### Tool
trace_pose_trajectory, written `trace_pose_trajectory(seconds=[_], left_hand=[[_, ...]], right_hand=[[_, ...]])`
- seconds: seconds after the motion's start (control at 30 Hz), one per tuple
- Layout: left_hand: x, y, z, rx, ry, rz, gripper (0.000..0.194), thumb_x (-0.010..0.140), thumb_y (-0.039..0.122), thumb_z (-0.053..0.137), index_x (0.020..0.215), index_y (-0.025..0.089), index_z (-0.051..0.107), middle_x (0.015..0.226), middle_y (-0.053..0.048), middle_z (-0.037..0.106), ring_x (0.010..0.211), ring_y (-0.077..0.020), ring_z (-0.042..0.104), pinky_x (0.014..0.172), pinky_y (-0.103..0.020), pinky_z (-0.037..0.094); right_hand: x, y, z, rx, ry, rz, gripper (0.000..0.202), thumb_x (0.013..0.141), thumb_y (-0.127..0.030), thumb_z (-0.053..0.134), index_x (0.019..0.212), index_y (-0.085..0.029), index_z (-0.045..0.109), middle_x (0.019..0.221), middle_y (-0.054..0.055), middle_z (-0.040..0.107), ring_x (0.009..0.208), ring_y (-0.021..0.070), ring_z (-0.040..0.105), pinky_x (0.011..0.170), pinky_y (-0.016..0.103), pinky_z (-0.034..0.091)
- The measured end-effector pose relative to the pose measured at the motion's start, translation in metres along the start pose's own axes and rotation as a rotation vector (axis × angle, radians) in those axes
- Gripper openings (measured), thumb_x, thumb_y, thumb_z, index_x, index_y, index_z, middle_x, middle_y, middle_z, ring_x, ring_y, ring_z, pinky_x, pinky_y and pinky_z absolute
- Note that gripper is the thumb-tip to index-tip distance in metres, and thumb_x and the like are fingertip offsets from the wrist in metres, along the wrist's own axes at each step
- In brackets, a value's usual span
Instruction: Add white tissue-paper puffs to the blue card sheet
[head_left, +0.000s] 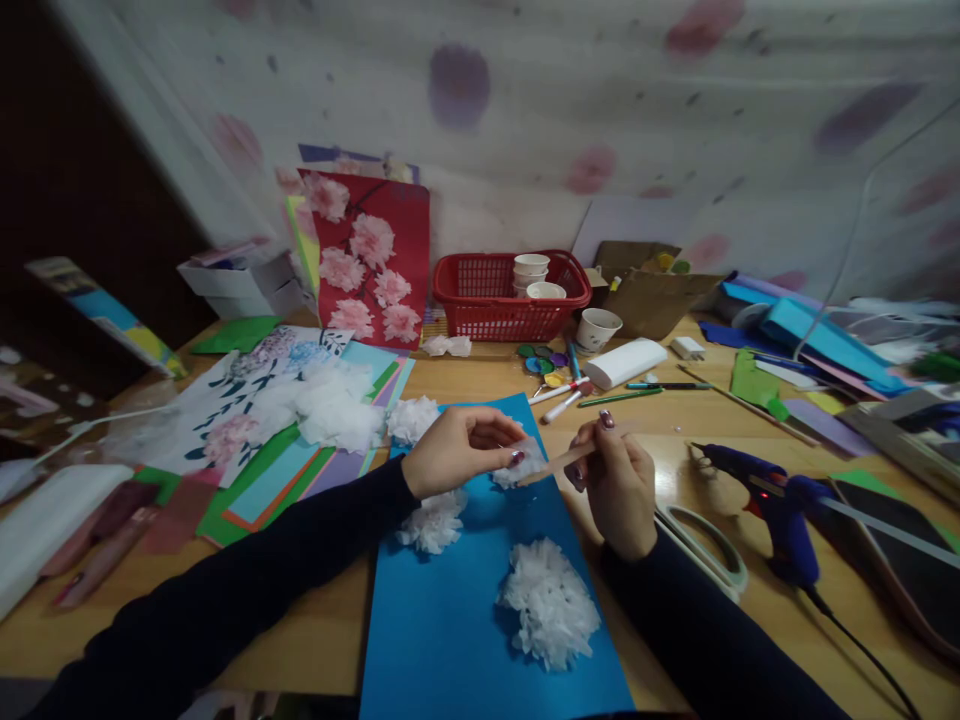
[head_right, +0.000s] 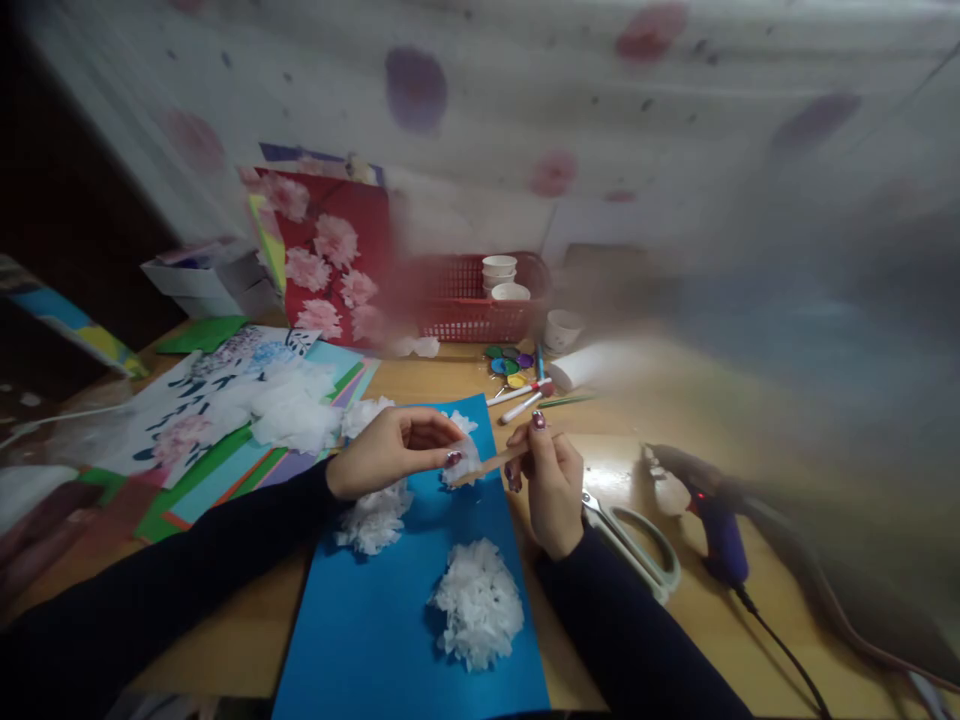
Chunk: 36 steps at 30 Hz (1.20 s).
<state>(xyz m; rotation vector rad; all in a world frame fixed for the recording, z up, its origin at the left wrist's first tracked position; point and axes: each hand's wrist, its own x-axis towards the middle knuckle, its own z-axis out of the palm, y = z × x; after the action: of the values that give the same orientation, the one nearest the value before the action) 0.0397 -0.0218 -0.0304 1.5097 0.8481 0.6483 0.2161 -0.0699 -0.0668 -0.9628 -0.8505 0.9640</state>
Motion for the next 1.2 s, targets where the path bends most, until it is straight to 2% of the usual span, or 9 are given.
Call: trace_pose_trajectory(seconds=[0.1, 0.27, 0.43, 0.53, 0.83, 0.97, 1.2], left_hand=[[-0.001, -0.005, 0.003, -0.006, -0.001, 0.003, 0.020, 0.069, 0.008, 0.066, 0.089, 0.011, 0.065, 0.085, -0.007, 0.070, 0.080, -0.0157, 0.066, 0.075, -0.028, 0.051], [-0.003, -0.003, 0.005, -0.044, -0.076, -0.028, 0.021, 0.068, 0.006, 0.066, 0.089, 0.010, 0.065, 0.084, -0.007, 0.070, 0.082, -0.0166, 0.067, 0.079, -0.030, 0.051], [-0.003, 0.002, 0.001, -0.066, 0.011, -0.017, 0.022, 0.069, 0.009, 0.067, 0.090, 0.011, 0.064, 0.088, -0.007, 0.071, 0.083, -0.0171, 0.067, 0.078, -0.030, 0.051], [-0.003, 0.004, -0.001, -0.089, 0.005, -0.058, 0.022, 0.069, 0.011, 0.068, 0.091, 0.011, 0.064, 0.086, -0.007, 0.071, 0.084, -0.0176, 0.067, 0.077, -0.029, 0.051], [-0.004, -0.005, 0.008, -0.045, -0.021, -0.057, 0.019, 0.067, 0.008, 0.067, 0.085, 0.011, 0.064, 0.080, -0.005, 0.069, 0.080, -0.0167, 0.067, 0.075, -0.028, 0.051], [-0.005, -0.006, 0.009, -0.052, -0.078, -0.044, 0.021, 0.068, 0.006, 0.064, 0.088, 0.012, 0.063, 0.081, -0.005, 0.068, 0.080, -0.0155, 0.066, 0.075, -0.028, 0.050], [-0.004, -0.007, 0.008, -0.107, -0.095, -0.072, 0.019, 0.072, 0.009, 0.063, 0.091, 0.011, 0.061, 0.079, -0.006, 0.070, 0.079, -0.0168, 0.067, 0.075, -0.029, 0.049]], right_hand=[[0.000, -0.001, 0.002, 0.010, -0.013, 0.005, 0.036, 0.082, -0.047, 0.059, 0.064, -0.016, 0.057, 0.038, -0.005, 0.047, 0.033, 0.0062, 0.041, 0.035, 0.018, 0.030], [-0.001, -0.003, 0.003, -0.001, -0.031, 0.001, 0.037, 0.082, -0.047, 0.059, 0.064, -0.016, 0.057, 0.039, -0.004, 0.047, 0.033, 0.0063, 0.041, 0.035, 0.019, 0.030], [0.001, -0.001, -0.001, -0.019, 0.041, -0.011, 0.037, 0.083, -0.047, 0.057, 0.062, -0.016, 0.056, 0.037, -0.005, 0.046, 0.032, 0.0058, 0.039, 0.034, 0.018, 0.027], [0.002, -0.001, -0.001, -0.041, 0.088, -0.002, 0.037, 0.083, -0.047, 0.057, 0.061, -0.016, 0.056, 0.037, -0.005, 0.044, 0.032, 0.0054, 0.038, 0.033, 0.018, 0.026], [-0.001, -0.002, 0.004, -0.014, -0.010, 0.044, 0.038, 0.080, -0.050, 0.058, 0.063, -0.016, 0.057, 0.036, -0.005, 0.046, 0.031, 0.0067, 0.039, 0.033, 0.018, 0.027], [-0.001, -0.002, 0.004, -0.022, 0.009, 0.043, 0.038, 0.080, -0.049, 0.059, 0.062, -0.016, 0.056, 0.036, -0.005, 0.045, 0.031, 0.0062, 0.039, 0.033, 0.018, 0.027], [0.003, 0.000, -0.001, -0.007, 0.054, 0.038, 0.037, 0.080, -0.049, 0.059, 0.063, -0.016, 0.057, 0.036, -0.006, 0.043, 0.033, 0.0067, 0.039, 0.033, 0.018, 0.027]])
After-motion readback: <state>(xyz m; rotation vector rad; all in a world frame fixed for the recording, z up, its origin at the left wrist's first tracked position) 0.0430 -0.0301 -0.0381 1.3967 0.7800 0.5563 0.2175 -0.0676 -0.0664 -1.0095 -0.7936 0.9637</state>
